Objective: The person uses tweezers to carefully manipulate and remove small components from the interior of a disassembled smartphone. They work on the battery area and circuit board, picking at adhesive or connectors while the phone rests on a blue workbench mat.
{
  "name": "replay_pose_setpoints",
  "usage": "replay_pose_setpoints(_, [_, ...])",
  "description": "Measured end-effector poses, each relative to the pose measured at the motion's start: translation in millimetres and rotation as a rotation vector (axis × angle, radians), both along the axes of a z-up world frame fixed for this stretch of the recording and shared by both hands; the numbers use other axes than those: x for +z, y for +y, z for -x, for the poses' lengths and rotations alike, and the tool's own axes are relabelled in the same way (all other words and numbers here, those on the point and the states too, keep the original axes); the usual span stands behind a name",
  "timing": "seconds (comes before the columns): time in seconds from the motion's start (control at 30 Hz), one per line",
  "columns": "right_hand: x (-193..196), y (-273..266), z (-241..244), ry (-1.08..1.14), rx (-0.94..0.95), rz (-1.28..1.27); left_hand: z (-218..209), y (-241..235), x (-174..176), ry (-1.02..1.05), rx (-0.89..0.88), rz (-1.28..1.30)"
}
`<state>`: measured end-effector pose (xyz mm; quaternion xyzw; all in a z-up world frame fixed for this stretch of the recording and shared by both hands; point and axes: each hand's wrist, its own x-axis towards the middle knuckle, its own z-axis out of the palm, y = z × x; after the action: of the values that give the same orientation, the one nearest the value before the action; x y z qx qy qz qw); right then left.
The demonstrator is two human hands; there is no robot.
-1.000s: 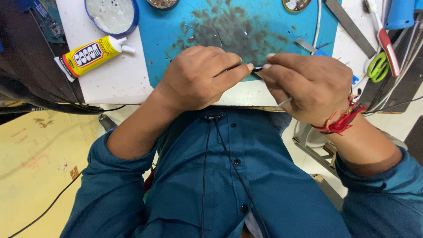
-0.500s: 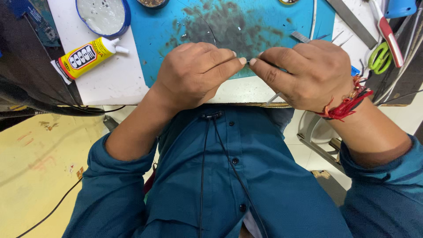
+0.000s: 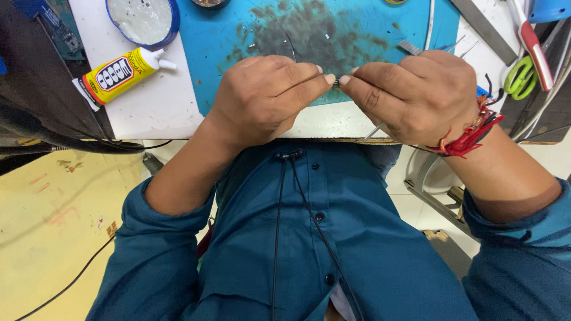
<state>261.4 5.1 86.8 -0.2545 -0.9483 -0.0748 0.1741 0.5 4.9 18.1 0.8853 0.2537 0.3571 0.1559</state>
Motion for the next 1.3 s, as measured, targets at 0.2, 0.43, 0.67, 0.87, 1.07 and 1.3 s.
replay_pose_setpoints(0.2, [5.0,3.1,3.1,-0.057,0.025,-0.048,0.4,0.3,-0.8,0.017,-0.014,0.003])
replay_pose_setpoints(0.43, [7.7,0.5,3.3,-0.136,0.027,-0.052,-0.7,0.0,-0.2,0.074,0.007,-0.089])
replay_pose_setpoints(0.67, [1.1,-0.4,5.5,-0.040,-0.006,-0.040,0.3,1.0,0.7,0.077,0.016,-0.107])
replay_pose_setpoints(0.87, [5.1,3.4,4.9,-0.055,0.034,-0.016,-0.3,1.5,1.2,0.085,0.022,-0.146])
replay_pose_setpoints(1.07, [9.4,3.4,6.9,-0.095,0.041,-0.024,0.8,1.3,1.0,0.095,0.031,-0.205])
replay_pose_setpoints(1.3, [9.7,1.2,6.0,-0.138,0.029,-0.025,1.3,0.4,2.3,0.085,0.018,-0.192])
